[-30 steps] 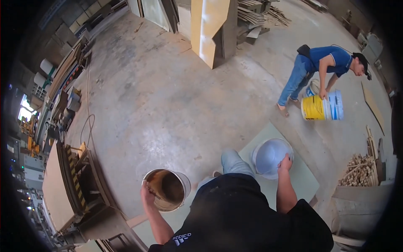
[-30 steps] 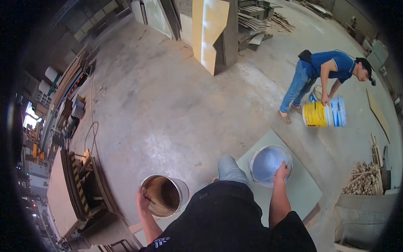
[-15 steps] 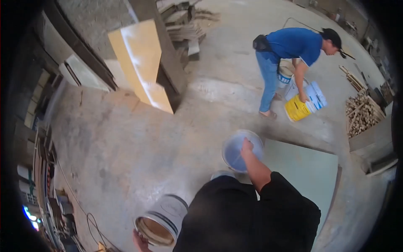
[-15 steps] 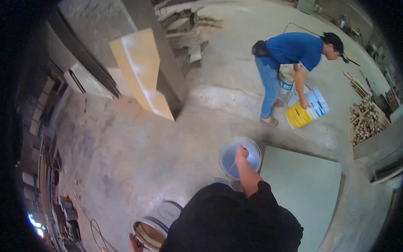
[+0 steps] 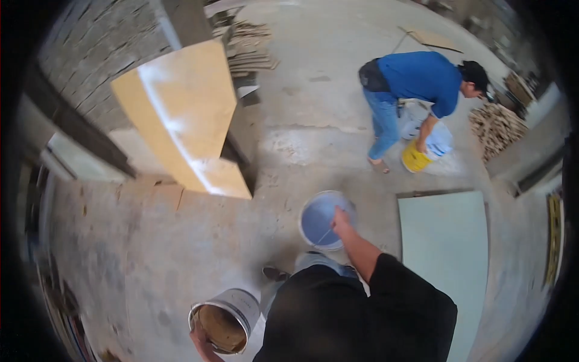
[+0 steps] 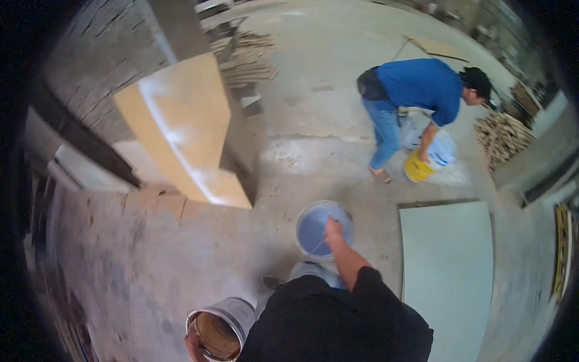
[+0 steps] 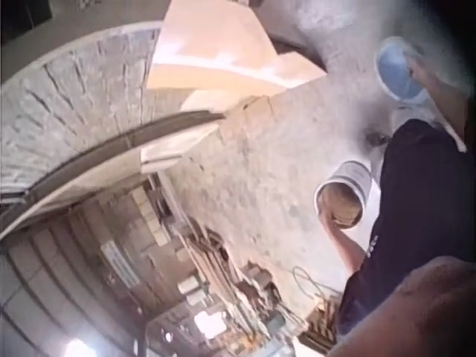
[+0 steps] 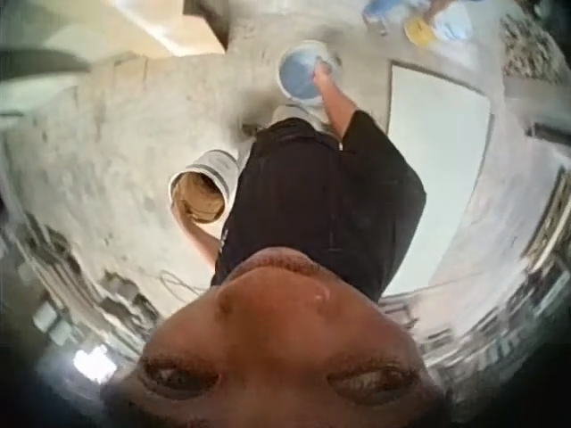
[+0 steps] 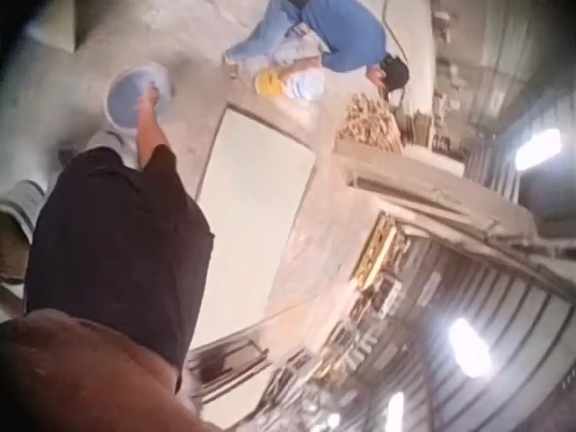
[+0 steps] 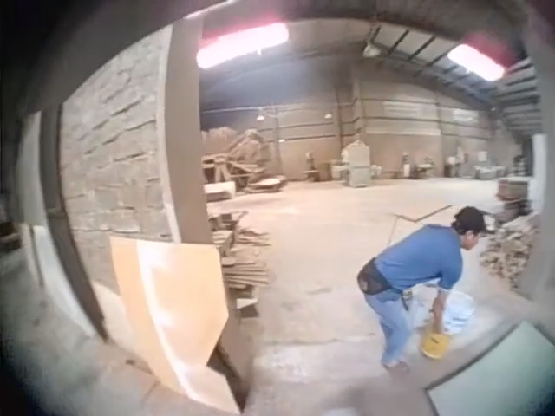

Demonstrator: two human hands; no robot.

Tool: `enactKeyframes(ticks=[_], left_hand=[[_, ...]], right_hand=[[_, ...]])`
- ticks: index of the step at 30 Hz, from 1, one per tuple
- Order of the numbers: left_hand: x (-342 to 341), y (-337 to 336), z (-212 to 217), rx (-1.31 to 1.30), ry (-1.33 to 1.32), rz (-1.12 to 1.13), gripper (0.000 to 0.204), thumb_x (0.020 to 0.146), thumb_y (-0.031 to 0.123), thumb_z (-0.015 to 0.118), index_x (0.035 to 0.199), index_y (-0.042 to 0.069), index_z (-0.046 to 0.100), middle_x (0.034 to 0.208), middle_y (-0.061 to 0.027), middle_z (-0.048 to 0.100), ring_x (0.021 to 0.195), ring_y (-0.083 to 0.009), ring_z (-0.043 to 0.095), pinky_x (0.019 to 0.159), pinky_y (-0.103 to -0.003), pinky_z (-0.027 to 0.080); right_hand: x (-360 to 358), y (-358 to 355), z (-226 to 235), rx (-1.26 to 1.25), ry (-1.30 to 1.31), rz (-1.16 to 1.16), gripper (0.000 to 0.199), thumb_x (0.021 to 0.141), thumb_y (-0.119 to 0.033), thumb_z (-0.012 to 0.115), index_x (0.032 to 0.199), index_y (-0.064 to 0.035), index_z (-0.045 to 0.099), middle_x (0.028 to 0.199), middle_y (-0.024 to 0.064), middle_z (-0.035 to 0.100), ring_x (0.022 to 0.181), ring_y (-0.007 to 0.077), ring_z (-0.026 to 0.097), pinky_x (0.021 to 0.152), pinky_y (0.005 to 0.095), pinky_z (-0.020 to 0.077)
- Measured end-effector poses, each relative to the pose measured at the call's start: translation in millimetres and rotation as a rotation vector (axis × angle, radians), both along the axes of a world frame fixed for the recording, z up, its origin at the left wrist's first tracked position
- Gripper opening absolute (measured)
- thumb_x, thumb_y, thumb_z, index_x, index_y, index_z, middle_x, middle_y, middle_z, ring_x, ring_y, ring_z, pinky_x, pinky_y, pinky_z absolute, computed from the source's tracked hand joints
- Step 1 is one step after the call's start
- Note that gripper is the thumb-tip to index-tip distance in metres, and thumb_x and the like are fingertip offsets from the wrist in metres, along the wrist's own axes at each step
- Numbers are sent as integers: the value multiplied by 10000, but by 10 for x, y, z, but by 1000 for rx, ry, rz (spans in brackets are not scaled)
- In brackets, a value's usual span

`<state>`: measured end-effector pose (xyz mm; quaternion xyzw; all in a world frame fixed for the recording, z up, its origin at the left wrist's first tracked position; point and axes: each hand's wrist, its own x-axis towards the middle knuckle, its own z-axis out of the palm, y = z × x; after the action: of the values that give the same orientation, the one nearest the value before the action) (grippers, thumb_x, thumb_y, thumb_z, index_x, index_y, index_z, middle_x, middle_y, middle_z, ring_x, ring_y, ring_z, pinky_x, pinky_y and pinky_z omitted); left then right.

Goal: The recorder is collecting buckets of liquid and pouring them into a large machine intake on a production floor.

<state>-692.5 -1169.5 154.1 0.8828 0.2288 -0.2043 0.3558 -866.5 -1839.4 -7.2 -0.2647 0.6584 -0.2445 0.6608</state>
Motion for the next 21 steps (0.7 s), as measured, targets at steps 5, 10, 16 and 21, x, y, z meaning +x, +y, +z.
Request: enactKeyframes(ticks=[5, 10, 16, 21], left_hand=[[1292, -18, -365, -286, -40, 58, 297, 849, 371, 601, 749, 91, 604, 616, -7, 514, 487, -81, 466, 411, -269, 336], [2790, -826, -418, -43, -29, -260, 353, 841, 284, 547, 811, -62, 613, 706, -89, 588, 667, -212, 557, 579, -395, 446], [4705, -581, -1413, 139, -43, -484, 369, 904, 287, 456, 835, -50, 591, 724, -233, 594, 693, -345, 592, 647, -453, 457], [5445, -1362, -2096, 125, -251, -595, 404, 927, 324, 449, 962, -33, 635, 928, -263, 632, 914, -420, 602, 801, -480, 459]], right_hand=[[1380, 711, 308, 110, -75, 107, 260, 894, -340, 568, 987, -103, 510, 647, 52, 432, 488, 166, 431, 414, 324, 371], [2438, 919, -3, 114, -25, 68, 261, 921, -318, 552, 861, -67, 510, 603, 55, 445, 480, 163, 431, 419, 324, 392], [3925, 1432, -809, 141, 41, 247, 349, 946, -359, 468, 737, -80, 482, 536, 38, 411, 425, 174, 422, 390, 322, 355], [4592, 1585, -1316, 219, 63, 96, 292, 923, -307, 448, 727, -91, 462, 551, 28, 381, 441, 173, 418, 404, 340, 356]])
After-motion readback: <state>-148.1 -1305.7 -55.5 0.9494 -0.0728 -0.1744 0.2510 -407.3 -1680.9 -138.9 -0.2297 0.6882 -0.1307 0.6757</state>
